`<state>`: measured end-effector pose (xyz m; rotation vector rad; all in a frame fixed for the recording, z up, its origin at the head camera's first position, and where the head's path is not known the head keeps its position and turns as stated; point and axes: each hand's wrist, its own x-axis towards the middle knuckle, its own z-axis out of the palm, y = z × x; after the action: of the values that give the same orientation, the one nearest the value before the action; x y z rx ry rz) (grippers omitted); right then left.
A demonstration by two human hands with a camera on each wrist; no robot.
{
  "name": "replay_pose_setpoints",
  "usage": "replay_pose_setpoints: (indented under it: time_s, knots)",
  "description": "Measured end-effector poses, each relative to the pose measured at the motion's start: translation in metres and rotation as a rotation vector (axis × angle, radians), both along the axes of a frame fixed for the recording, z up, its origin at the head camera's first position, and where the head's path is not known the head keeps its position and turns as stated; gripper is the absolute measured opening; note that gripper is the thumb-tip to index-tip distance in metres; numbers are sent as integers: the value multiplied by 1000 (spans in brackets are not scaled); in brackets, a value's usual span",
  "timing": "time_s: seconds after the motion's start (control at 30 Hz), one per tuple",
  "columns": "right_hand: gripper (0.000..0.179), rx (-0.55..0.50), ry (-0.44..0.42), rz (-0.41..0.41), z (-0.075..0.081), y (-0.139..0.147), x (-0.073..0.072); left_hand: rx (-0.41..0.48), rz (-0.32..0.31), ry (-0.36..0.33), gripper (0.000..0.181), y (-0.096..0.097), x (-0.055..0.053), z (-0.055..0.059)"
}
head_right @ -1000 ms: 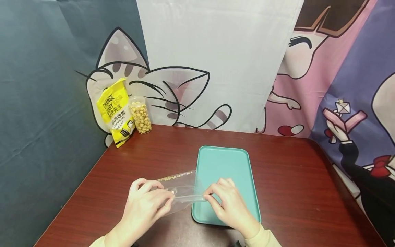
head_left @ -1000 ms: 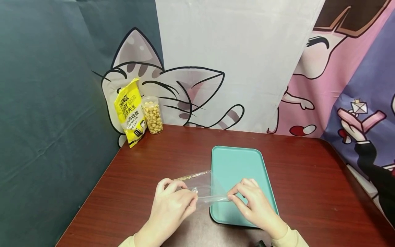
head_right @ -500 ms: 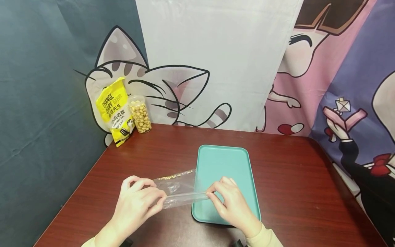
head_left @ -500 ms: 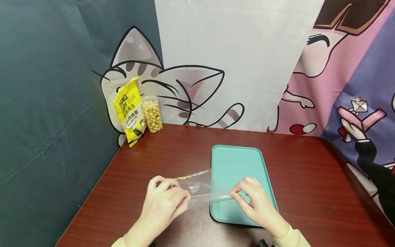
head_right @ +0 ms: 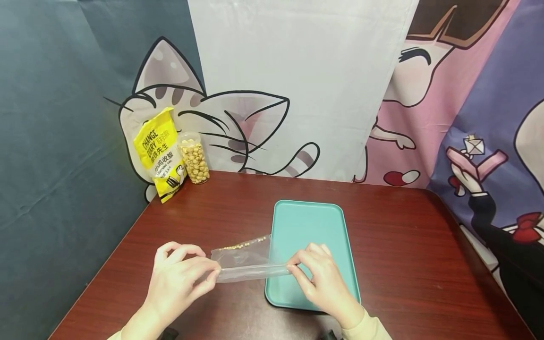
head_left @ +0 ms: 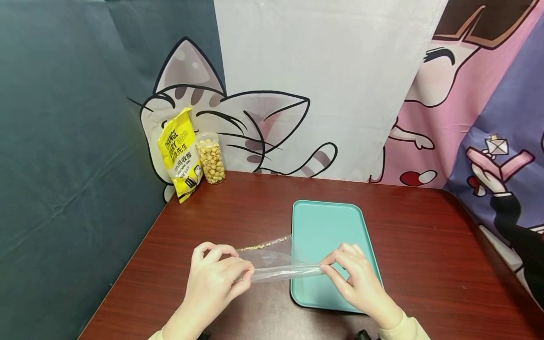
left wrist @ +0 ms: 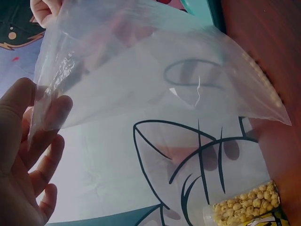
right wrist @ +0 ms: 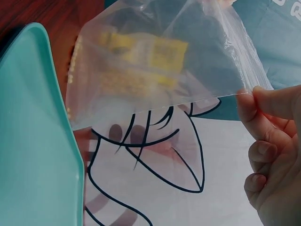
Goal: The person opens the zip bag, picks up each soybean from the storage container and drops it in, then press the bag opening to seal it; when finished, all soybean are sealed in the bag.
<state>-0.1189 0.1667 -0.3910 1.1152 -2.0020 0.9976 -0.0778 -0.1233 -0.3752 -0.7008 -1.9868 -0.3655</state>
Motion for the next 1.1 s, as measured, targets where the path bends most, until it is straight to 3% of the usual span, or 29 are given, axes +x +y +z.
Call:
replay_pose_setpoints:
  time_s: [0.73, 1.1]
  knots:
    - [22, -21, -17, -61, 2, 12, -1, 42, 16, -9, 29, -10, 0, 1]
    - [27, -103, -6, -57, 23, 6, 0, 166, 2, -71, 25, -8, -3, 15]
